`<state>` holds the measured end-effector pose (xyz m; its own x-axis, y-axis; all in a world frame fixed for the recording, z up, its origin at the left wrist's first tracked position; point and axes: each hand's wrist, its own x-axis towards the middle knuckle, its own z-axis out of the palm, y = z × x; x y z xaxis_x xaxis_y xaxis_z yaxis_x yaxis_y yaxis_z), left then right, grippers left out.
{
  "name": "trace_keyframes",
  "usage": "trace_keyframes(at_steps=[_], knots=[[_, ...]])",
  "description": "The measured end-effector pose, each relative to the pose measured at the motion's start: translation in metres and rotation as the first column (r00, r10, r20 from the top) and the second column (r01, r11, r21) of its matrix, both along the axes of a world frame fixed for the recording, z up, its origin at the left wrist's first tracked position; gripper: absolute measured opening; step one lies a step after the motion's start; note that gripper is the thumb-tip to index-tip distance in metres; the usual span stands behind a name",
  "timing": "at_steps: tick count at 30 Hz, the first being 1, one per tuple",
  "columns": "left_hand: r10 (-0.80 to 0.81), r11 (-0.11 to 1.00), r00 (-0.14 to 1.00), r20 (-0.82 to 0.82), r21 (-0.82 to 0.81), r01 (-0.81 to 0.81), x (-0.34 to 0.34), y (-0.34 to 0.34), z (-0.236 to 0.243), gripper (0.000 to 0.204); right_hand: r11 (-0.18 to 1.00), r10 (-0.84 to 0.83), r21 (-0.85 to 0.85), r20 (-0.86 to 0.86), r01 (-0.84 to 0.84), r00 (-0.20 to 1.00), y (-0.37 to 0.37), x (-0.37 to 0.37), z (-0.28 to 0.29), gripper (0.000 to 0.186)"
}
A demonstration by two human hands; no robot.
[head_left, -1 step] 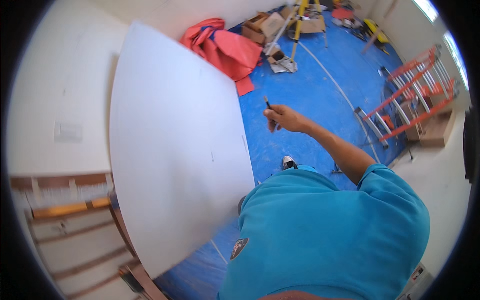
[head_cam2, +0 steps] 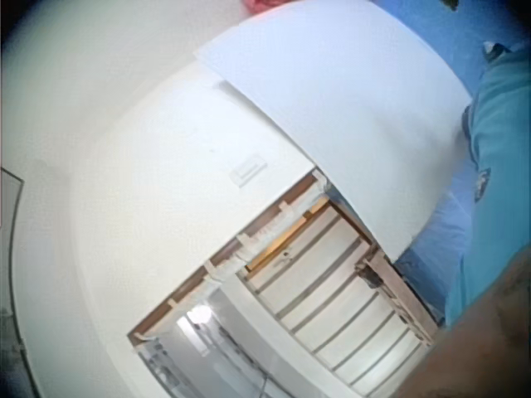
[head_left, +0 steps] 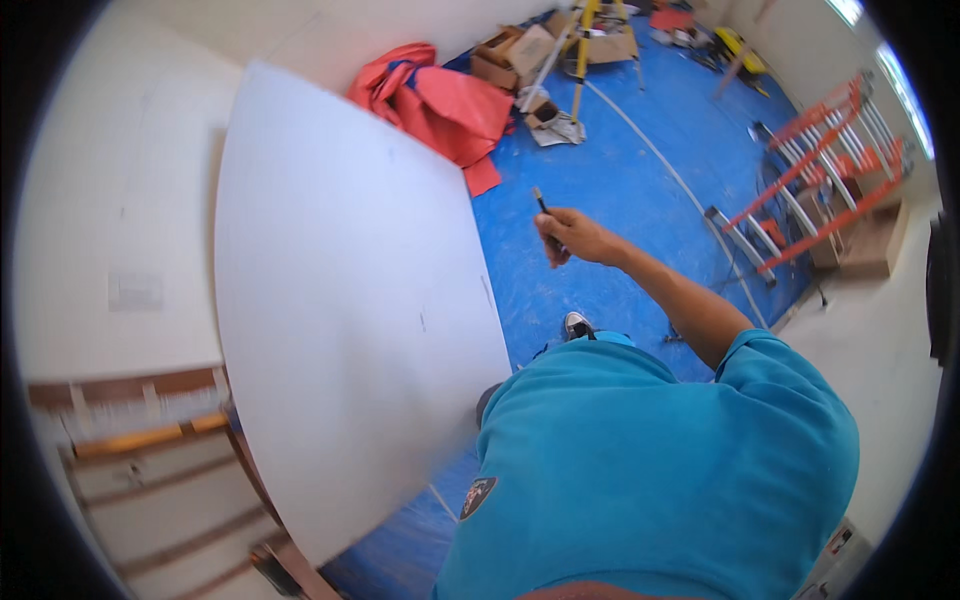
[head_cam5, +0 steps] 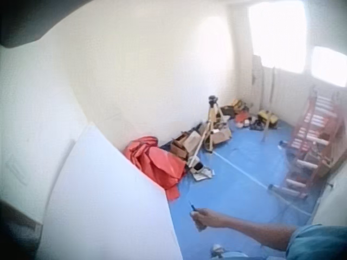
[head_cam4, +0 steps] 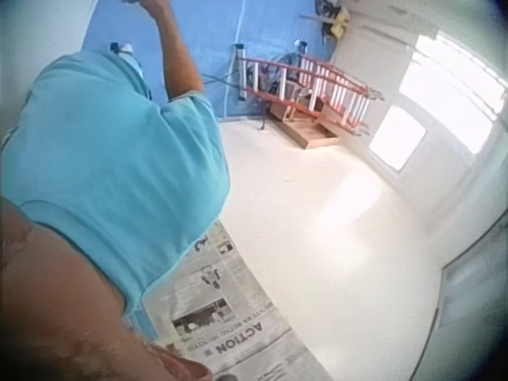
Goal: The person measures a large white drywall sheet with a tape measure and marks it with a pencil. They then use a utility knife and a straight edge to score and cut the drywall along the marked line. The person works in a room with blue floor protection and newspaper-covered walls.
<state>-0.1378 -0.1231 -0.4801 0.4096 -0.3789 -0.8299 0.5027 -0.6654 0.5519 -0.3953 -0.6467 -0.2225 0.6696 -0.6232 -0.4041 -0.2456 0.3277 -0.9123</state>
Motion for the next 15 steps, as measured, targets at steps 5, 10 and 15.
trace_keyframes(at_steps=[5, 10, 15], knots=[[-0.370, 0.929, 0.924, 0.097, 0.048, 0.367, 0.041, -0.101, 0.001, 0.037, 0.877, -0.468, 0.021, -0.192, 0.480, 0.863, -0.014, -0.077, -0.052, 0.031], [-0.647, 0.755, 0.733, 0.210, 0.043, 0.654, 0.072, -0.201, -0.028, 0.042, 0.736, -0.673, 0.106, 0.011, 0.669, 0.739, -0.010, -0.094, -0.036, 0.035], [-0.780, 0.468, 0.398, 0.482, 0.028, 0.883, 0.090, -0.290, -0.074, 0.047, 0.757, -0.559, 0.071, 0.585, 0.650, 0.587, -0.006, -0.090, 0.114, 0.035]])
